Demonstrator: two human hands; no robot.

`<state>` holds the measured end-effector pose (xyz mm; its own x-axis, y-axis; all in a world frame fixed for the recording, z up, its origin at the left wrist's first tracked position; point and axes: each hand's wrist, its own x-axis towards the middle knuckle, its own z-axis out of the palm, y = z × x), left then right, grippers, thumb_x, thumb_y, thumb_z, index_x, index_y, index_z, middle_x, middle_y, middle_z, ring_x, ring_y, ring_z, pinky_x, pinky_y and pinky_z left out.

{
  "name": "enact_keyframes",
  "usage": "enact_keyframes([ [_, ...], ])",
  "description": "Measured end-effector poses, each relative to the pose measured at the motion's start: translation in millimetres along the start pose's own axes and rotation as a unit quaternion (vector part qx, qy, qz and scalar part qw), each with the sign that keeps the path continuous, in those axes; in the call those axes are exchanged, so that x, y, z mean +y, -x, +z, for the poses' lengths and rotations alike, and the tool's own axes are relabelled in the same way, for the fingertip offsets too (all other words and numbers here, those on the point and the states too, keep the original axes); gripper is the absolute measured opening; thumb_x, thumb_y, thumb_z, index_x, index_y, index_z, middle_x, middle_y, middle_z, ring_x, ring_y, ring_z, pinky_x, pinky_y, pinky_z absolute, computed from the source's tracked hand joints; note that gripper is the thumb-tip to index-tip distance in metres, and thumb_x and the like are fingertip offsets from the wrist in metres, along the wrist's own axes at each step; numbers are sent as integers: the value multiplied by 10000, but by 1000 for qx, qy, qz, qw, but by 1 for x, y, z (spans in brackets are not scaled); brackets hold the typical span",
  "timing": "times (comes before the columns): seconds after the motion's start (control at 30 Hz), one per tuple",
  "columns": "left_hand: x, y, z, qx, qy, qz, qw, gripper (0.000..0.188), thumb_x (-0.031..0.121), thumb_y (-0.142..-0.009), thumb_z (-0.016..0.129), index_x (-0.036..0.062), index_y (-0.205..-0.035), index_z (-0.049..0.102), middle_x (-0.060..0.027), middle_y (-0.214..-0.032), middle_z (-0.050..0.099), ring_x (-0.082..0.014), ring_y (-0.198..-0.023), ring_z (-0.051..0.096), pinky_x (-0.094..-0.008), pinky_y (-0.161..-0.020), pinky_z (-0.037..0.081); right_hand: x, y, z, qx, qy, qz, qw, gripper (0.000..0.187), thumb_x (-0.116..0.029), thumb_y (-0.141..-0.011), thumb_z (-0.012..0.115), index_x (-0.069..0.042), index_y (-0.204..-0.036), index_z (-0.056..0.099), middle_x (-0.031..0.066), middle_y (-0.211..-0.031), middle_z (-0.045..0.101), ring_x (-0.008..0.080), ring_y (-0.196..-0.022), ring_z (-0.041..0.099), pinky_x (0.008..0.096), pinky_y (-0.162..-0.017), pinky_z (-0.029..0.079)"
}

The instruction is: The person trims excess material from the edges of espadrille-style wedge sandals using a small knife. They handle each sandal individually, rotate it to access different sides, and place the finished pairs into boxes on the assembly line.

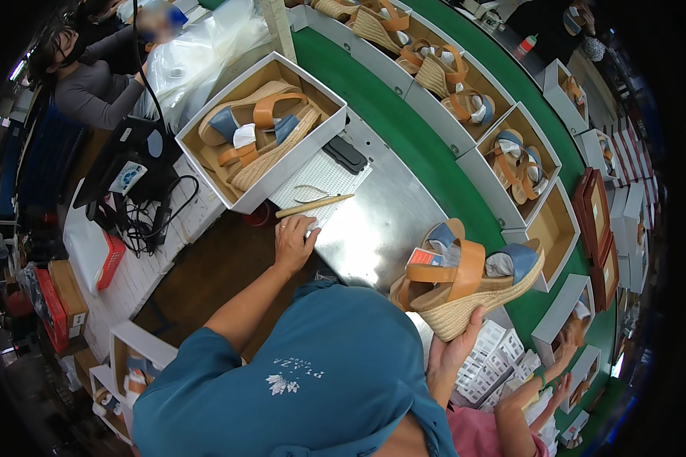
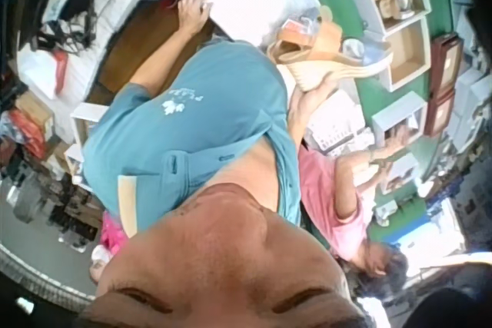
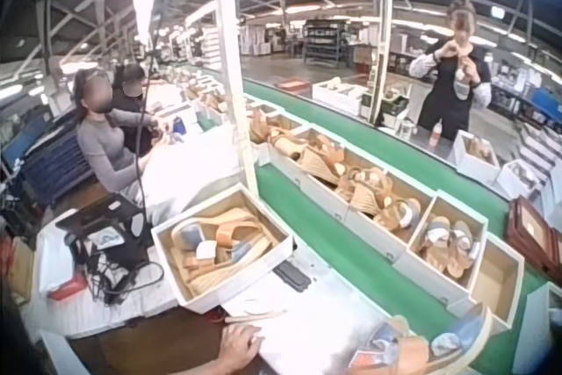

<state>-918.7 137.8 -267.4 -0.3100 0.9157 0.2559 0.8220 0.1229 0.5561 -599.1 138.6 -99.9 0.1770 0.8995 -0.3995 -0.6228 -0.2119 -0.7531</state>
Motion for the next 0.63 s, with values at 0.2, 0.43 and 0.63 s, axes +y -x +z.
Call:
enact_keyframes([
  [0.2, 2, -3, 0, -9, 5, -20, 1000, 169, 190, -814, 713, 107, -958, 682, -53, -1009, 604, -267, -1029, 529, -409, -898, 375, -3, -2, 8, -14, 40, -17, 999, 491, -317, -1026, 468, 10, -1383, 387, 141, -1336, 515, 235, -1224, 526, 382, -1051, 423],
  [0.43, 6, -4, 3, 6, -15, -33, 999, 93, 166, -790, 710, 110, -858, 682, -38, -968, 608, -262, -997, 540, -405, -846, 388, -11, -9, 45, -40, 71, 6, 997, 448, -260, -1021, 481, -8, -1379, 383, 136, -1308, 526, 240, -1199, 539, 378, -1024, 447],
  [0.63, 0, -7, 14, -3, -32, -68, 997, 97, 185, -773, 714, 112, -835, 699, -47, -969, 624, -270, -1035, 549, -426, -885, 396, -15, -15, 65, -65, 86, 62, 992, 437, -223, -1011, 508, -33, -1385, 385, 122, -1266, 547, 222, -1145, 566, 370, -981, 480],
])
